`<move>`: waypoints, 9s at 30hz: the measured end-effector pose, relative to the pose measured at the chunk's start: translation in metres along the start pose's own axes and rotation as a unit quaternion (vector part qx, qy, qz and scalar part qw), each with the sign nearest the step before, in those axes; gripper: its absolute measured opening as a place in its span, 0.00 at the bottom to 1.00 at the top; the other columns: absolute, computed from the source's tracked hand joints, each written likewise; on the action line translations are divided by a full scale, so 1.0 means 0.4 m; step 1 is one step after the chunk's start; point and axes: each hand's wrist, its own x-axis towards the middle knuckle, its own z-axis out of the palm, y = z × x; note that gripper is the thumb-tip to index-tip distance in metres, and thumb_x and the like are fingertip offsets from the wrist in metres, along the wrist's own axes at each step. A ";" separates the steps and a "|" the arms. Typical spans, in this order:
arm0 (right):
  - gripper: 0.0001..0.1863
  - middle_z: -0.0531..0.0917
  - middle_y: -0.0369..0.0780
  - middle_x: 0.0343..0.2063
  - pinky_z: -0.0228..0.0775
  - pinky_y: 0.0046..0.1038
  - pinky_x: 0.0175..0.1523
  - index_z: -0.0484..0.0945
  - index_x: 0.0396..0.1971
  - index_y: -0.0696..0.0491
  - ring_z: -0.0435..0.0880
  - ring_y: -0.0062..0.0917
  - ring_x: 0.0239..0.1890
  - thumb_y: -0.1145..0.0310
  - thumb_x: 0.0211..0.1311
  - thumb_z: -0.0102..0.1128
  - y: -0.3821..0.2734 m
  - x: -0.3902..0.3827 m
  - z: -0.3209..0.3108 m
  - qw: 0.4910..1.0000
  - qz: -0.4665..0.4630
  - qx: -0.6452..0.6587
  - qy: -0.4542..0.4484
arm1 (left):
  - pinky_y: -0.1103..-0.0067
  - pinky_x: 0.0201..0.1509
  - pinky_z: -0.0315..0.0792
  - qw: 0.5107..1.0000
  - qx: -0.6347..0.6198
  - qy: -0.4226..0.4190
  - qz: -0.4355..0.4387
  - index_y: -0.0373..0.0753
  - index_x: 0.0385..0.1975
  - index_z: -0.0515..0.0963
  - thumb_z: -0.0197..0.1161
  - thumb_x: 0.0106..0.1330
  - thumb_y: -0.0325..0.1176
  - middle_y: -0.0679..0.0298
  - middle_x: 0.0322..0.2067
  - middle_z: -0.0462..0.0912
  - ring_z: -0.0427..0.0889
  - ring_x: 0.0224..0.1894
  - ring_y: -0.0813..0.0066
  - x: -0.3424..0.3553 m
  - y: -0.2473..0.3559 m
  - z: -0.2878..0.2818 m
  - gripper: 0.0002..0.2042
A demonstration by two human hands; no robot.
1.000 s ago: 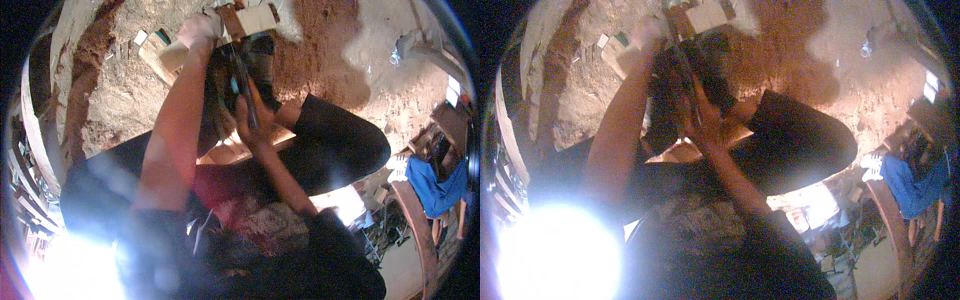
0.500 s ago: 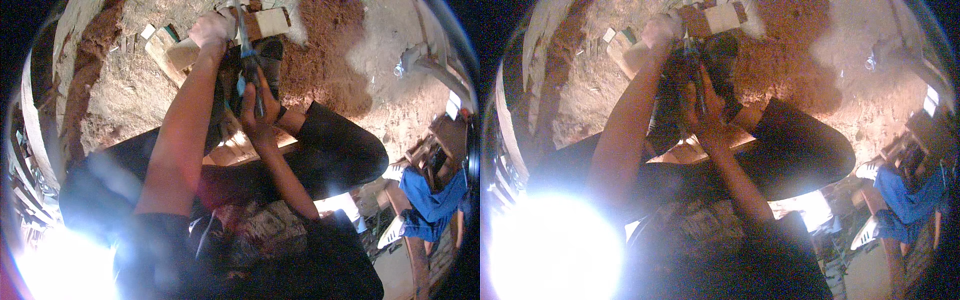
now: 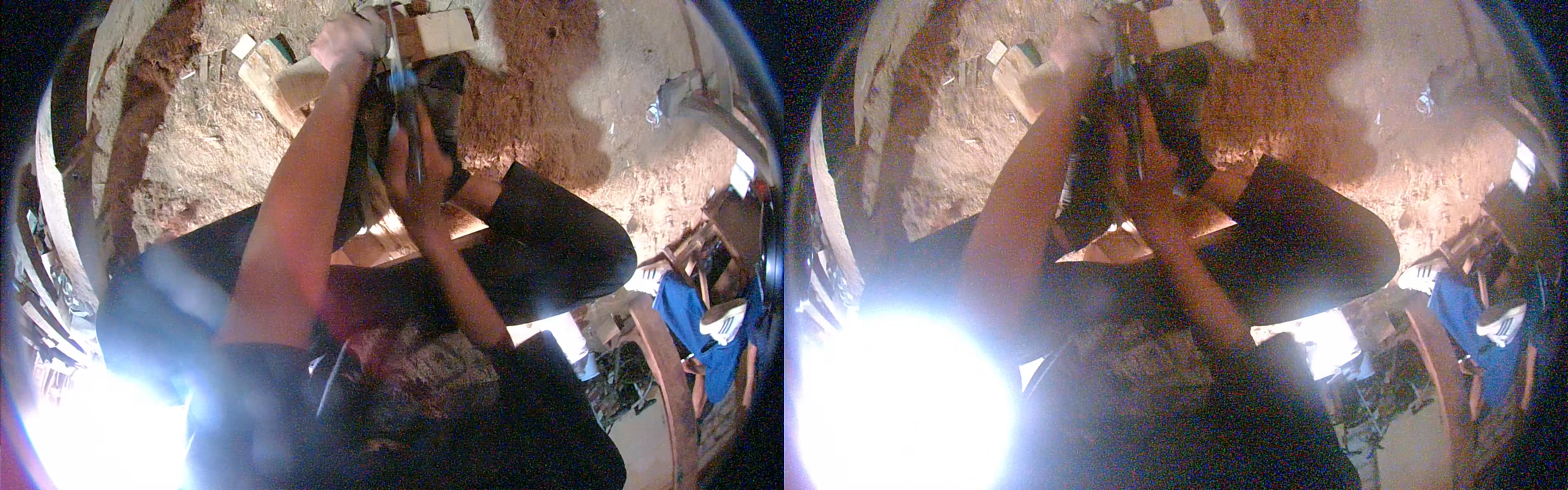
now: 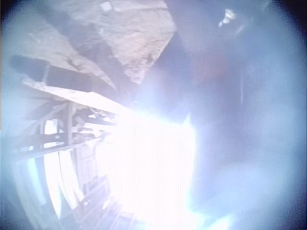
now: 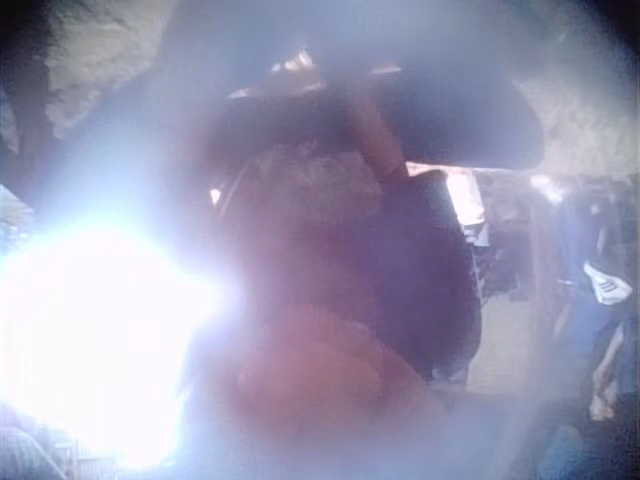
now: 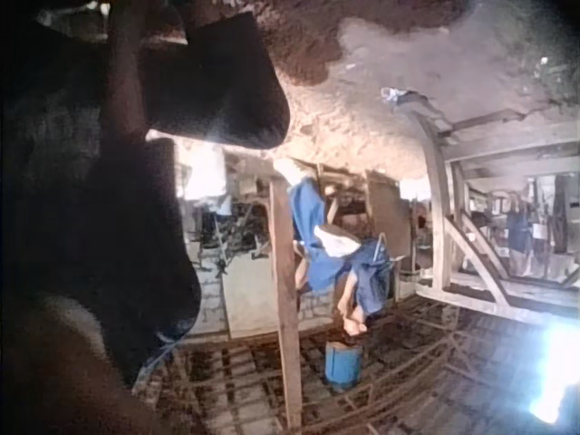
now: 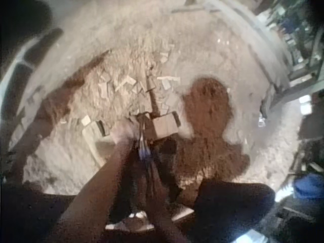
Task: The person sits cross-legged on the floor and uses a hand saw to cut small pieces of wood. They hold the wood with one hand and saw with the other, producing sawdust on the floor.
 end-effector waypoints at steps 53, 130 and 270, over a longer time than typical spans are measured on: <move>0.27 0.81 0.51 0.53 0.73 0.34 0.56 0.61 0.68 0.61 0.81 0.37 0.53 0.62 0.76 0.47 0.112 -0.075 0.001 0.986 -0.159 -0.056 0.014 | 0.57 0.58 0.74 0.999 -0.031 -0.008 -0.011 0.32 0.44 0.83 0.44 0.70 0.55 0.41 0.45 0.84 0.84 0.51 0.45 0.006 0.022 0.005 0.30; 0.11 0.71 0.27 0.20 0.57 0.19 0.26 0.77 0.41 0.56 0.65 0.10 0.21 0.63 0.74 0.56 0.102 -0.150 -0.178 0.953 -0.016 0.302 0.002 | 0.59 0.58 0.72 0.830 0.175 0.047 0.527 0.47 0.62 0.71 0.54 0.71 0.43 0.53 0.49 0.78 0.78 0.54 0.54 -0.060 -0.153 -0.095 0.21; 0.22 0.87 0.45 0.37 0.78 0.28 0.38 0.73 0.60 0.60 0.86 0.25 0.32 0.66 0.70 0.58 0.056 -0.315 -0.301 0.996 -0.078 -0.036 -0.007 | 0.59 0.54 0.72 0.804 0.018 0.096 0.587 0.33 0.47 0.76 0.59 0.68 0.40 0.46 0.47 0.79 0.77 0.49 0.44 -0.047 -0.133 0.002 0.16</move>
